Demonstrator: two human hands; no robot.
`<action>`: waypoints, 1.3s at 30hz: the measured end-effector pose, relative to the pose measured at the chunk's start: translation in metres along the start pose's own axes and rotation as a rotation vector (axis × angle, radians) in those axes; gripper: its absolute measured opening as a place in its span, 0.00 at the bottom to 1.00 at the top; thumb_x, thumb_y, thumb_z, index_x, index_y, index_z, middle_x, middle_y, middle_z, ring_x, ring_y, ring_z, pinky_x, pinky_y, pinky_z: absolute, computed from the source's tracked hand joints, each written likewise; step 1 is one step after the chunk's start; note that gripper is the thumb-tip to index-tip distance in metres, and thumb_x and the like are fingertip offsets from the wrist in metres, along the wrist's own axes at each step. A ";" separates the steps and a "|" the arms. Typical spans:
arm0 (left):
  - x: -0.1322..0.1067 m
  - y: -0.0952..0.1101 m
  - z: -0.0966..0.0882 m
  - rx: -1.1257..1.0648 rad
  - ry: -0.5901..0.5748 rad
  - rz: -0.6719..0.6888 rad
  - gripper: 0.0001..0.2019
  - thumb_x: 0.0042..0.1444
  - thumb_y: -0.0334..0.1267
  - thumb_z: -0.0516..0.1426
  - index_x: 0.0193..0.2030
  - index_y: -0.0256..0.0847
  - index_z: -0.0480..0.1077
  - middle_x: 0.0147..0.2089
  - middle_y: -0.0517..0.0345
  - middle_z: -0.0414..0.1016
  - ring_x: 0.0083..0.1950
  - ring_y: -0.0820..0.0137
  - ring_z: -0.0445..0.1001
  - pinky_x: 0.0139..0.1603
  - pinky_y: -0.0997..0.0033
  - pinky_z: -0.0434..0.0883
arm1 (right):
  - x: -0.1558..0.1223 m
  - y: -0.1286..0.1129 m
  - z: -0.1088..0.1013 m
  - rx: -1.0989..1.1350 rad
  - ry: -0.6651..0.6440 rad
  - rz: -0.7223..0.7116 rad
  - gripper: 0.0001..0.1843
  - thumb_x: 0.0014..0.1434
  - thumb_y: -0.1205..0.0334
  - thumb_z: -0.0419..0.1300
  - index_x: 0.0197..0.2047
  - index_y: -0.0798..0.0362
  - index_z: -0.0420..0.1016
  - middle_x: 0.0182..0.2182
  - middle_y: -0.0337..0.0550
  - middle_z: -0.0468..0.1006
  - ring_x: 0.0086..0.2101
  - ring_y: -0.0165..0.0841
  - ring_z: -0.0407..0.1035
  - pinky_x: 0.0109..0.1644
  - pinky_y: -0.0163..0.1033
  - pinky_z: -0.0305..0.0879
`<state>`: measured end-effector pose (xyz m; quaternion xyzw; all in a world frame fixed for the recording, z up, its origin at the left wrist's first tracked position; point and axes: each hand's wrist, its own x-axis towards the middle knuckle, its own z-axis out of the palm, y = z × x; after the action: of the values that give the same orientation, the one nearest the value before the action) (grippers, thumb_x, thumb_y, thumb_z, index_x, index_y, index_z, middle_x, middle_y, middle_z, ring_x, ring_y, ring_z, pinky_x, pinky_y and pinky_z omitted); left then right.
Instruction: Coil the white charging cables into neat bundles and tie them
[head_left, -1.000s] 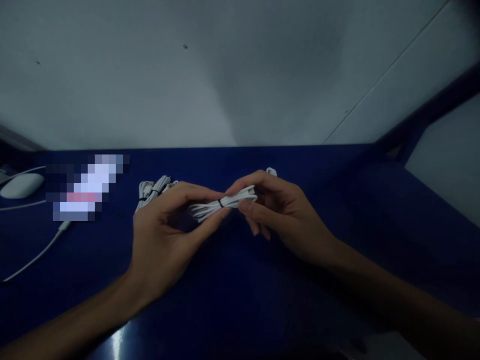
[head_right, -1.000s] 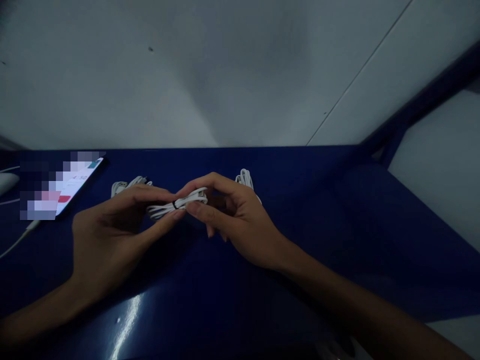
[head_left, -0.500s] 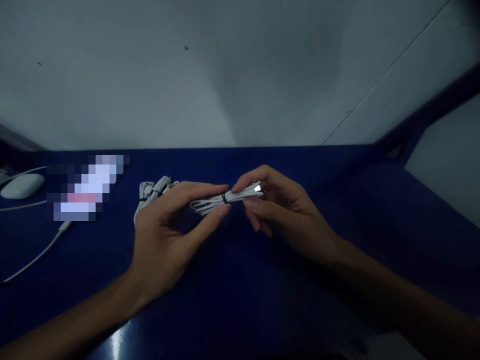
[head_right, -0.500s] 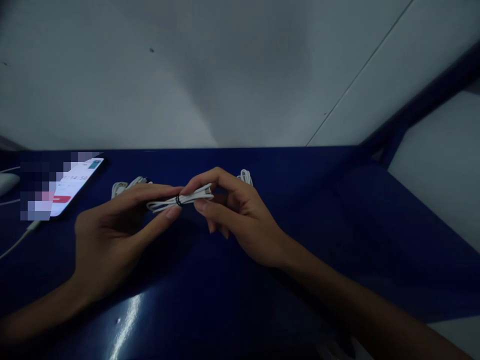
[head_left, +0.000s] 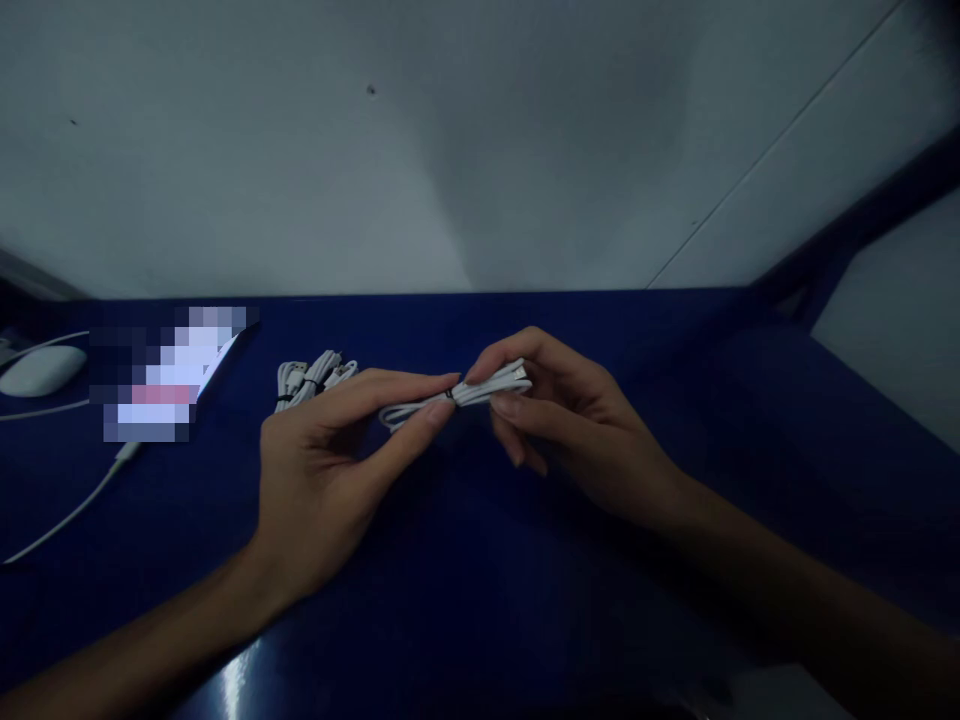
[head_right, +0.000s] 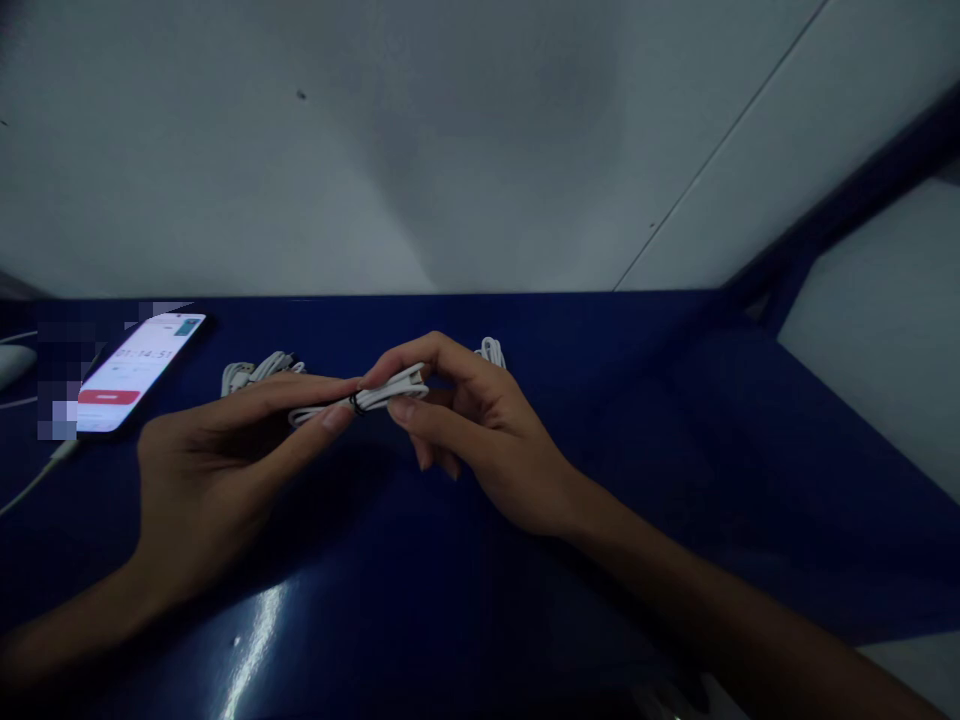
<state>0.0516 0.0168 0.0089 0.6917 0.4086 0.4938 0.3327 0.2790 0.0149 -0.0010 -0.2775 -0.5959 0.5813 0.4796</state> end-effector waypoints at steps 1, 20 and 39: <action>0.000 -0.001 0.000 0.010 0.004 0.009 0.10 0.64 0.36 0.72 0.49 0.57 0.88 0.49 0.64 0.90 0.49 0.64 0.86 0.53 0.62 0.81 | 0.000 0.001 0.000 0.008 -0.004 -0.006 0.08 0.76 0.59 0.67 0.56 0.46 0.81 0.30 0.32 0.74 0.26 0.26 0.68 0.27 0.32 0.64; 0.001 0.000 -0.002 -0.014 -0.051 -0.101 0.06 0.63 0.41 0.74 0.45 0.58 0.89 0.43 0.68 0.91 0.43 0.68 0.89 0.47 0.70 0.85 | 0.000 -0.001 0.002 -0.014 0.068 0.025 0.09 0.75 0.56 0.68 0.53 0.49 0.84 0.32 0.34 0.76 0.25 0.24 0.68 0.26 0.32 0.63; 0.001 -0.007 -0.005 0.486 -0.214 0.683 0.07 0.68 0.28 0.68 0.52 0.35 0.82 0.45 0.52 0.89 0.44 0.69 0.88 0.46 0.73 0.85 | 0.000 -0.005 0.003 0.024 0.102 0.160 0.11 0.74 0.53 0.69 0.46 0.51 0.87 0.31 0.35 0.77 0.23 0.22 0.65 0.23 0.29 0.59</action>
<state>0.0452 0.0215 0.0046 0.8928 0.2240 0.3905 0.0180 0.2777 0.0125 0.0036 -0.3477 -0.5398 0.6100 0.4645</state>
